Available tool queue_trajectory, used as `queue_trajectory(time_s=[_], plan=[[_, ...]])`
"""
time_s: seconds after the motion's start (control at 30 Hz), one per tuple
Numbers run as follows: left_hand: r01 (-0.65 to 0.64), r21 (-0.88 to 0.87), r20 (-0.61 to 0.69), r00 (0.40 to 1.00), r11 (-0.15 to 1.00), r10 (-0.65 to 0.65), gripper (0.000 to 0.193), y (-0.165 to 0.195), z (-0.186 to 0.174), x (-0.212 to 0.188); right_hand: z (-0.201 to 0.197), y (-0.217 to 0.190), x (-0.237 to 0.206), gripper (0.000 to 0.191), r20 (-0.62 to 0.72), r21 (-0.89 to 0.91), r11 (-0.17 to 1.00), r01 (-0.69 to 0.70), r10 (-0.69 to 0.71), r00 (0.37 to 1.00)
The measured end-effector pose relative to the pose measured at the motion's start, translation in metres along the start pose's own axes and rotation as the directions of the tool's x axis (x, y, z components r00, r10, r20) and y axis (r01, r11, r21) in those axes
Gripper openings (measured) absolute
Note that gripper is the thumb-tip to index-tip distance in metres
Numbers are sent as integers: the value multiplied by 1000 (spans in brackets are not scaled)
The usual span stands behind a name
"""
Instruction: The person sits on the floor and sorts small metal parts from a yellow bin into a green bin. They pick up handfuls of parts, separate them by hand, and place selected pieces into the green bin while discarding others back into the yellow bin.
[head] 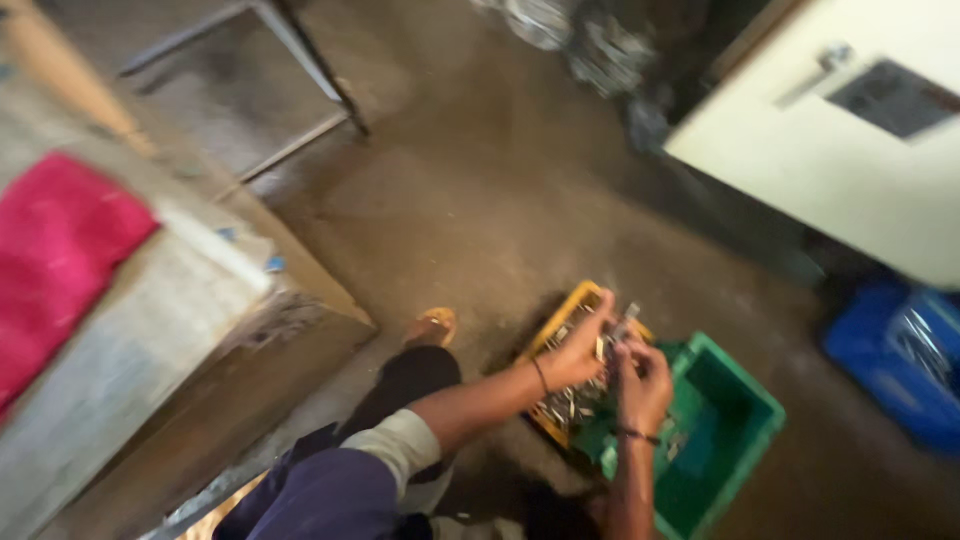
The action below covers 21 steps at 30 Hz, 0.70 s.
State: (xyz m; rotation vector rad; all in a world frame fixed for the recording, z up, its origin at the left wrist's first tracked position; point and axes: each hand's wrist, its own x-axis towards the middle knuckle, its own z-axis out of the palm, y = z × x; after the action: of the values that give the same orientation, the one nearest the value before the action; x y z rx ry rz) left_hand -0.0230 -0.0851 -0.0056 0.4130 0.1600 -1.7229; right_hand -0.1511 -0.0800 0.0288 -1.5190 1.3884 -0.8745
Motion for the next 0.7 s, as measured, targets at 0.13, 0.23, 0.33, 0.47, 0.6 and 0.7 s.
queue_trajectory(time_s=[0.13, 0.23, 0.33, 0.47, 0.6, 0.7], plan=[[0, 57, -49, 999, 998, 3, 59, 9, 7, -17, 2, -25, -11, 15, -7, 156, 976, 154, -155, 988], [67, 110, -138, 989, 992, -52, 59, 12, 15, -28, -2, -44, -15, 15, 45, 452, 891, 38, -65, 997], [14, 189, -188, 982, 982, 22, 50, 10, 20, -39, -9, -57, -13, 17, 78, 632, 769, -95, 59, 995], [30, 198, -78, 997, 980, -15, 56, 10, 32, -50, -10, -65, -15, 23, 169, 565, 813, -138, 50, 984], [69, 269, -127, 991, 961, -35, 56, 20, 44, -56, -7, -70, -21, 24, 180, 540, 831, -134, 41, 983], [59, 288, -146, 989, 956, -17, 56, 23, 48, -60, -7, -75, -25, 23, 182, 532, 833, -152, 62, 981]])
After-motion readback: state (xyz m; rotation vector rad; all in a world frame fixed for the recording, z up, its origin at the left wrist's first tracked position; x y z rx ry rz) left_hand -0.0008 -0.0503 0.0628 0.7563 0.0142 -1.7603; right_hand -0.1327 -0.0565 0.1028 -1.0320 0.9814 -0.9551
